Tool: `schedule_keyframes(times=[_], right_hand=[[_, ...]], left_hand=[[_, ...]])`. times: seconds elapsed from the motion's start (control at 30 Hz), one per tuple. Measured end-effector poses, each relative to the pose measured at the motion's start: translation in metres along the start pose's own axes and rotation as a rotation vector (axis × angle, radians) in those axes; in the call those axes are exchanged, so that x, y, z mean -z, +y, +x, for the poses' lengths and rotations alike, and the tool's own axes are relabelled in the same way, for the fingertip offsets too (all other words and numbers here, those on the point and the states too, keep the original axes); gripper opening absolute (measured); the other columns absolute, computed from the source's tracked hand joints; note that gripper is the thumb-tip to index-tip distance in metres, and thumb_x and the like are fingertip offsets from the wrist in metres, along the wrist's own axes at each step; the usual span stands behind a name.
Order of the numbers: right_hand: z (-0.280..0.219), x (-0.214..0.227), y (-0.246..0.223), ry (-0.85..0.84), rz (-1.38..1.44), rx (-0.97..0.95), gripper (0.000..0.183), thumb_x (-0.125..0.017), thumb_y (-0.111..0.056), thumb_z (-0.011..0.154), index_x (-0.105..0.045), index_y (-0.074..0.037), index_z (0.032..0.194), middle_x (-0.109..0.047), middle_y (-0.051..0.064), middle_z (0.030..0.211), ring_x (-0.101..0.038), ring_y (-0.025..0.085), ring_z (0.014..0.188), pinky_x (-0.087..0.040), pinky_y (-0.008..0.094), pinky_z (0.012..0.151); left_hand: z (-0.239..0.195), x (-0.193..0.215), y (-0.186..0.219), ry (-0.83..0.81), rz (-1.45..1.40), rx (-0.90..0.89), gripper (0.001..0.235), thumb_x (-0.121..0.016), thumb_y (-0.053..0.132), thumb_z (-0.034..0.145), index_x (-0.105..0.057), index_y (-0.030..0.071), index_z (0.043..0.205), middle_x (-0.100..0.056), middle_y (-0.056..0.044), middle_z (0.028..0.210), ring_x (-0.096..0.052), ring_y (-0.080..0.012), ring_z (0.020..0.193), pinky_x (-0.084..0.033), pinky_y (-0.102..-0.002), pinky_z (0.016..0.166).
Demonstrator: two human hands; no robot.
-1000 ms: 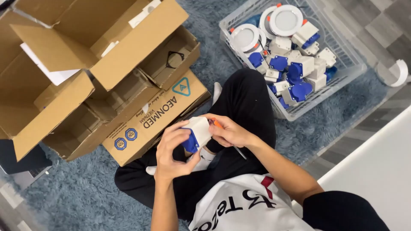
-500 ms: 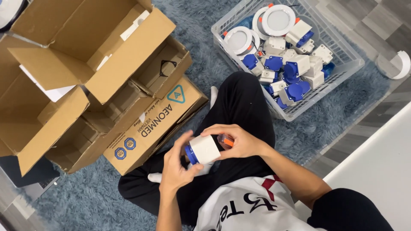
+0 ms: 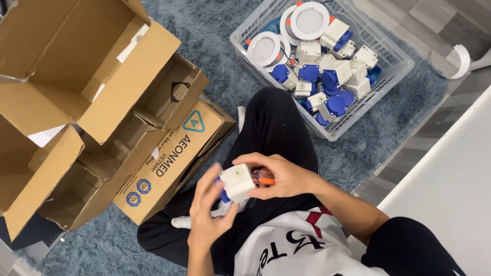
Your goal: The person sits on the floor and uses a screwdriver to tighten screws on a blue electrical component. They then pick up a black component and a white component, placing them into a cardboard box. The person continues to use the screwdriver on the blue component.
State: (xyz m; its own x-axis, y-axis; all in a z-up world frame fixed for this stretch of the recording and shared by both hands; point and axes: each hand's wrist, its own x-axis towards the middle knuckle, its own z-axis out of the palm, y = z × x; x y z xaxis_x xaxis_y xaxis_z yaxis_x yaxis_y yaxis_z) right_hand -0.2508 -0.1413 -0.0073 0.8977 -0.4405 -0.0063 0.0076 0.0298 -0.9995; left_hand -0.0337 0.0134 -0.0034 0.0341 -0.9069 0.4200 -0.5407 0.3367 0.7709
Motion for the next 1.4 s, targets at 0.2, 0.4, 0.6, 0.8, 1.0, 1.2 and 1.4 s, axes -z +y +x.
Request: schedule_keyframes(times=[0.2,0.4,0.6,0.8,1.0,1.2,1.4], right_hand=[[-0.019,0.03,0.024,0.295,-0.088,0.103,0.065,-0.088,0.001,0.086,-0.064,-0.012,0.146,-0.058,0.019,0.153,-0.072,0.014,0.091,-0.063,0.022,0.073],[-0.038,0.09,0.034,0.682,-0.671,-0.031,0.056,-0.079,-0.006,0.09,-0.069,-0.011,0.145,-0.054,0.018,0.148,-0.065,0.021,0.1,-0.054,0.031,0.089],[-0.026,0.126,0.075,0.844,-0.784,-0.162,0.056,-0.064,0.012,0.093,-0.069,-0.013,0.142,-0.045,0.024,0.156,-0.071,0.035,0.121,-0.06,0.04,0.105],[-0.034,0.131,0.123,0.856,-0.921,-0.357,0.069,-0.077,0.007,0.084,-0.071,-0.015,0.148,-0.054,0.029,0.152,-0.066,0.063,0.121,-0.055,0.069,0.1],[-0.036,0.12,0.128,0.926,-0.916,-0.143,0.064,-0.091,-0.007,0.087,-0.067,-0.001,0.146,-0.062,0.026,0.141,-0.068,0.053,0.125,-0.056,0.059,0.102],[-0.009,0.073,0.091,0.781,-0.876,0.066,0.049,-0.076,0.009,0.095,-0.072,-0.001,0.143,-0.065,0.025,0.141,-0.07,0.051,0.126,-0.057,0.053,0.105],[-0.002,0.045,0.079,0.697,-0.928,0.148,0.053,-0.092,-0.014,0.092,-0.072,-0.004,0.14,-0.056,0.025,0.161,-0.07,0.047,0.128,-0.06,0.051,0.098]], left_hand=[[-0.116,-0.024,-0.008,-0.37,0.044,0.688,0.022,-0.081,0.035,0.097,-0.071,0.016,0.1,-0.076,0.0,0.091,-0.071,-0.0177,0.076,-0.057,-0.035,0.075],[-0.333,-0.071,-0.028,-0.508,0.24,0.692,0.035,-0.066,0.054,0.104,-0.074,0.02,0.112,-0.071,0.006,0.114,-0.072,-0.0269,0.094,-0.057,-0.038,0.09],[-0.242,-0.066,0.04,0.095,-0.09,0.817,0.04,-0.061,0.037,0.1,-0.076,0.01,0.076,-0.076,0.002,0.072,-0.066,-0.0088,0.063,-0.049,-0.023,0.06],[-0.346,-0.083,0.017,0.073,0.253,1.006,0.032,-0.062,0.049,0.093,-0.085,0.029,0.083,-0.079,0.011,0.072,-0.067,-0.0084,0.061,-0.049,-0.027,0.059],[-0.381,-0.105,0.015,0.18,0.528,1.301,0.026,-0.082,0.063,0.087,-0.092,0.056,0.11,-0.085,0.01,0.098,-0.082,-0.0137,0.098,-0.065,-0.029,0.096],[-0.16,-0.078,-0.07,-0.302,0.318,0.843,0.021,-0.066,0.025,0.108,-0.08,0.01,0.108,-0.079,-0.012,0.097,-0.077,-0.0324,0.104,-0.062,-0.043,0.094],[-0.12,-0.1,-0.088,-0.885,-0.021,1.143,0.058,-0.04,0.032,0.114,-0.075,-0.015,0.118,-0.073,-0.041,0.121,-0.067,-0.0564,0.125,-0.05,-0.067,0.112]])
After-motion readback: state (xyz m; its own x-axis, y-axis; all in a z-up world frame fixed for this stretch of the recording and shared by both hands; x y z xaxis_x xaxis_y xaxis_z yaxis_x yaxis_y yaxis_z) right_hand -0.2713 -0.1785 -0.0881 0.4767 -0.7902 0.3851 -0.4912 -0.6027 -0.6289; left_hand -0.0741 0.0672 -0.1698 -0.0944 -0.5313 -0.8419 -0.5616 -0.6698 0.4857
